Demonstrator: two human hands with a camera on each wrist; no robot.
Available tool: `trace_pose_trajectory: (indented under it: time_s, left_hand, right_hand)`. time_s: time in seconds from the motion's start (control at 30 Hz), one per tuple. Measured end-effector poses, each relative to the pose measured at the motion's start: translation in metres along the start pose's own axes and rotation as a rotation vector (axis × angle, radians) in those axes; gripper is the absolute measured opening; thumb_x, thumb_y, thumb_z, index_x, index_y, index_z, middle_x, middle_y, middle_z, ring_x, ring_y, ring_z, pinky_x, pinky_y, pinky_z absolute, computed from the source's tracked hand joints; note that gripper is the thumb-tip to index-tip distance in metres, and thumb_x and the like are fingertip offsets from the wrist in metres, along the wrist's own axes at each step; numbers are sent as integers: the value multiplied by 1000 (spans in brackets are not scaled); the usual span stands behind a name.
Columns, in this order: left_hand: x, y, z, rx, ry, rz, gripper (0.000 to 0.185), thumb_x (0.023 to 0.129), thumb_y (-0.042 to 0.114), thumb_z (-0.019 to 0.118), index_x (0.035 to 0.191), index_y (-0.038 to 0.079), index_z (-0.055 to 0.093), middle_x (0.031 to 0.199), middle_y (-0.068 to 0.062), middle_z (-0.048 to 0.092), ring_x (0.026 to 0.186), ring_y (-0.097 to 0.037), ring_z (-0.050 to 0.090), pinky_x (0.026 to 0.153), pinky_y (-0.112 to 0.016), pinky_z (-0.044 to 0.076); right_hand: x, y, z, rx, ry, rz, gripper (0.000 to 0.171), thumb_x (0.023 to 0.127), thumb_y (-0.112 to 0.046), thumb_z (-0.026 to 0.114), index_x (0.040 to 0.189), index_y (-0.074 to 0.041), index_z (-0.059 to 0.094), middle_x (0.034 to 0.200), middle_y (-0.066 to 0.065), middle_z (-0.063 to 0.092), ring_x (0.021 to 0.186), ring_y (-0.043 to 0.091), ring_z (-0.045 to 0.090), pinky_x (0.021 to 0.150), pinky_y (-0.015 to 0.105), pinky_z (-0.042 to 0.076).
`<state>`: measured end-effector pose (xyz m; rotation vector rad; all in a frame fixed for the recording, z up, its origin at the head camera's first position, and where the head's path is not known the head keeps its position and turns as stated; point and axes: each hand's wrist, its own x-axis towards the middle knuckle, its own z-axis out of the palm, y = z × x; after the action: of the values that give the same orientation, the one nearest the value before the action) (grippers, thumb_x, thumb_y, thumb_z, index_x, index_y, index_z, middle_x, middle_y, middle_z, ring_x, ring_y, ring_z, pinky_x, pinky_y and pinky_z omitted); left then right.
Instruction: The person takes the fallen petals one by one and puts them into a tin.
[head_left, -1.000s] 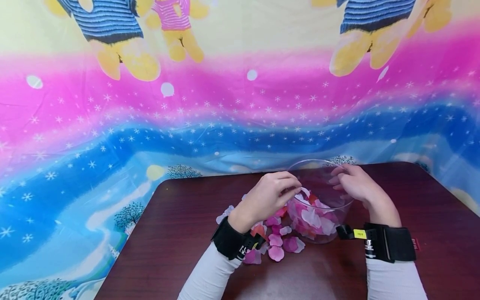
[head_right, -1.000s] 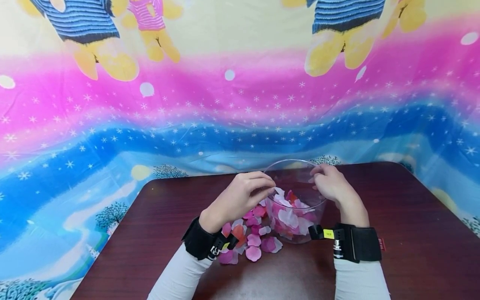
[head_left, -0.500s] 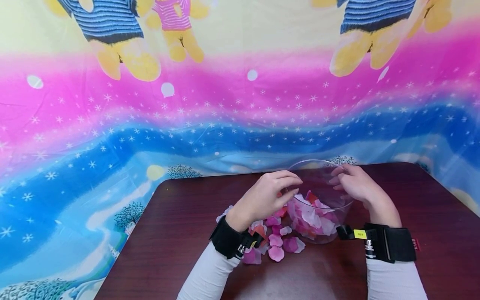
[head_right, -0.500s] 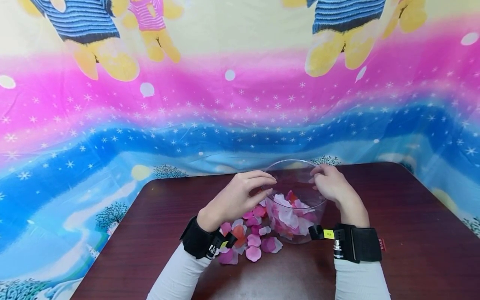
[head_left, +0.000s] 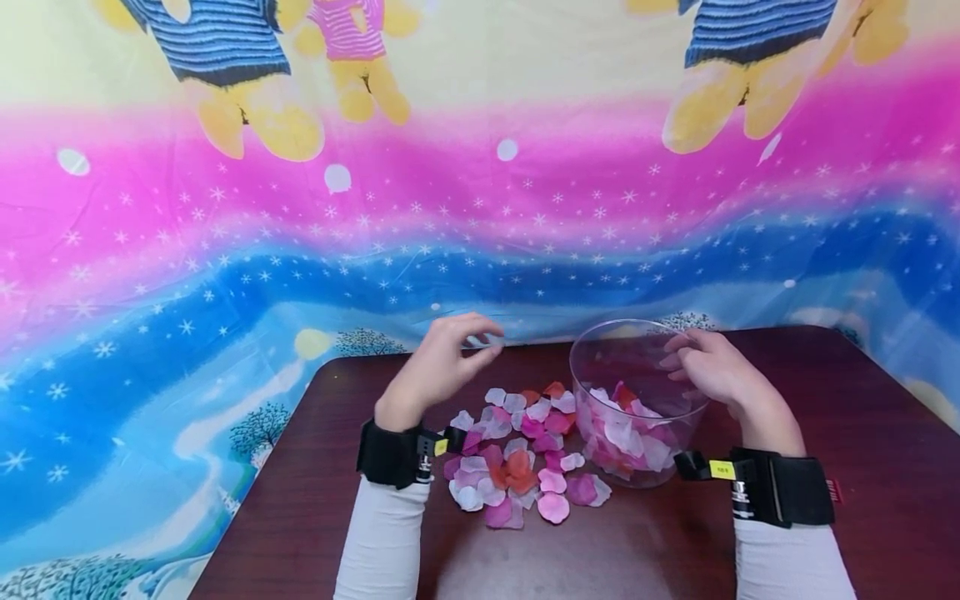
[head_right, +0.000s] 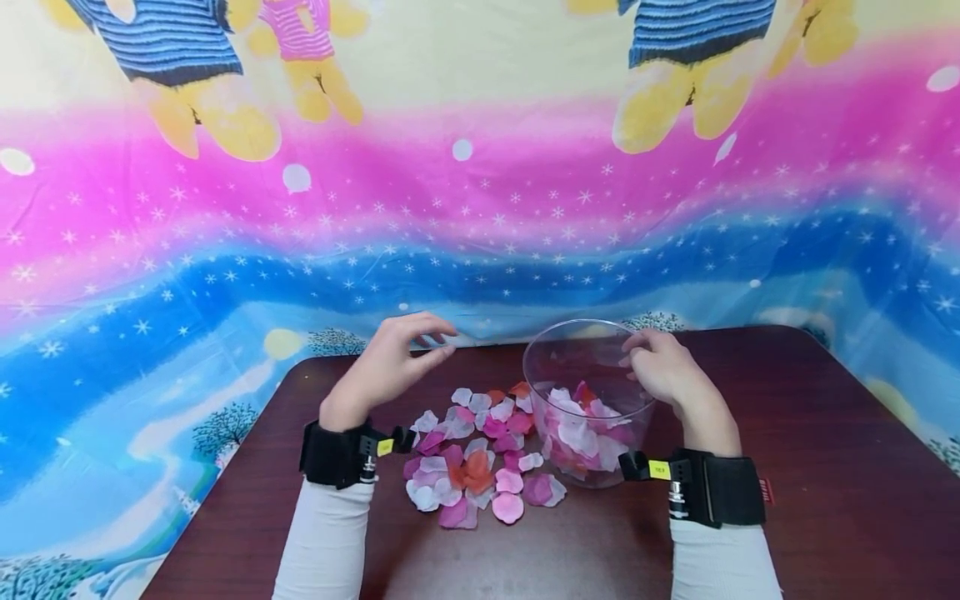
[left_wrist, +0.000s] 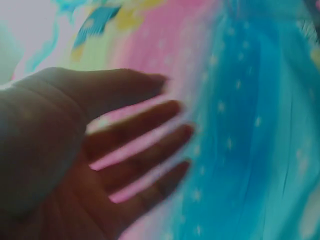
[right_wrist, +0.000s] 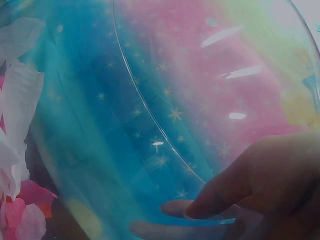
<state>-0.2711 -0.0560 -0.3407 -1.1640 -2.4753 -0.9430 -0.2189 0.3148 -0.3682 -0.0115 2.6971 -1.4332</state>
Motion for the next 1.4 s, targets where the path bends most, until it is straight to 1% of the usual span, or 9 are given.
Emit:
trace_pose_trajectory:
  time_s: [0.1, 0.23, 0.43, 0.57, 0.67, 0.83, 0.93, 1.13, 1.4]
  left_hand:
    - [-7, -16, -7, -15, -103, -144, 20, 97, 11, 72, 117, 9, 75, 113, -6, 73, 99, -20, 69, 89, -40, 56]
    - [-9, -36, -3, -39, -205, -255, 19, 94, 8, 75, 113, 7, 75, 104, -5, 75, 93, -19, 70, 85, -37, 57]
    - [-9, -59, 18, -32, -360, -322, 26, 89, -2, 76, 112, 10, 76, 102, -4, 75, 90, -15, 69, 81, -31, 57]
    - [-8, -66, 35, -59, -484, -358, 37, 85, -8, 75, 117, 10, 76, 108, -12, 74, 93, -19, 68, 76, -33, 57]
    - [-7, -67, 47, -68, -536, -377, 41, 82, -10, 77, 118, 9, 76, 113, -15, 71, 90, -20, 67, 69, -31, 56]
    - [-4, -65, 62, -42, -575, -414, 42, 79, -12, 77, 111, 14, 80, 117, -6, 68, 67, -14, 58, 53, -26, 45]
    - [-3, -63, 68, 0, -578, -427, 42, 78, -13, 76, 106, 17, 81, 120, -2, 67, 62, -13, 53, 49, -26, 39]
    - [-2, -63, 70, 74, -538, -384, 25, 82, -7, 78, 90, 16, 82, 102, 0, 72, 71, -13, 60, 58, -26, 50]
    - [0, -62, 61, 59, -476, -265, 18, 87, -4, 74, 83, 12, 81, 84, 3, 73, 69, -9, 64, 65, -26, 54]
  right_hand:
    - [0, 0, 0, -4, -2, 2, 44, 105, -10, 27, 140, 14, 38, 136, 39, 51, 122, 53, 56, 83, 50, 59]
    - [0, 1, 0, -7, -3, 8, 44, 105, -11, 26, 140, 14, 38, 136, 39, 51, 122, 53, 56, 84, 51, 58]
    - [1, 1, 0, -6, -5, 11, 45, 106, -11, 25, 140, 14, 38, 137, 39, 51, 122, 53, 55, 84, 51, 58]
    - [1, 2, -1, 1, -6, 9, 45, 106, -11, 24, 140, 14, 38, 136, 39, 51, 122, 53, 55, 85, 51, 58]
    - [1, 2, -1, 6, -6, 7, 45, 105, -11, 25, 140, 14, 38, 136, 39, 51, 122, 53, 56, 84, 51, 58]
    - [1, 1, -1, 12, -9, 1, 45, 105, -10, 24, 140, 14, 38, 136, 39, 51, 122, 53, 55, 85, 51, 58]
    - [0, 1, -1, 14, -9, 0, 45, 105, -10, 24, 140, 14, 38, 136, 39, 51, 122, 53, 55, 85, 51, 58]
    - [0, 0, 0, 19, -7, -2, 45, 104, -9, 24, 139, 15, 38, 135, 39, 52, 122, 53, 56, 84, 50, 58]
    - [0, 1, 1, 12, -2, -1, 45, 105, -10, 24, 140, 14, 38, 136, 39, 51, 122, 53, 55, 85, 51, 58]
